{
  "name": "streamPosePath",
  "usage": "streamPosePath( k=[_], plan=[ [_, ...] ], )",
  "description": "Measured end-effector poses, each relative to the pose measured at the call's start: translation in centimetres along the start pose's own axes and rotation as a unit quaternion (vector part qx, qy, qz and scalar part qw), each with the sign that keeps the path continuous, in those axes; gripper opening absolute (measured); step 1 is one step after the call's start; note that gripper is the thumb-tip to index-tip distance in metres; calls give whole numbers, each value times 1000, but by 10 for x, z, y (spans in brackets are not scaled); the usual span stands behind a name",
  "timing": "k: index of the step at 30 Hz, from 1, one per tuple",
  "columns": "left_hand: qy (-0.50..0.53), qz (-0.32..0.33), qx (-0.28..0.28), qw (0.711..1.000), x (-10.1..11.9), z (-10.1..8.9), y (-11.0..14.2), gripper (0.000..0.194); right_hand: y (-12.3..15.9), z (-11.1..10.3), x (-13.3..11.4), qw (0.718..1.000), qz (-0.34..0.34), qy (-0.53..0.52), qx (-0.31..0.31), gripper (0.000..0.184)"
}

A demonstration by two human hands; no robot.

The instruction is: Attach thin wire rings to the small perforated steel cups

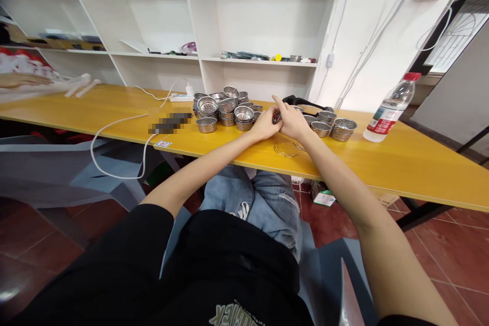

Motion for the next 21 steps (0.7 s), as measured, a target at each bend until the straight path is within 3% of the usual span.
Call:
streamPosePath(
  k=[21],
  plan=[
    [93,-33,-34,995,-26,12,-13,34,2,5,-8,997,2,40,-59,107]
  ],
)
Point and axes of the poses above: each hand's wrist, its own y-axis away from the middle knuckle, its own z-axis out of the palm, x = y × z, the point moved 6 cm from there along -y, towards the middle knuckle, and after that the axes turned 8 degrees about -z, right-handed, at the moved point
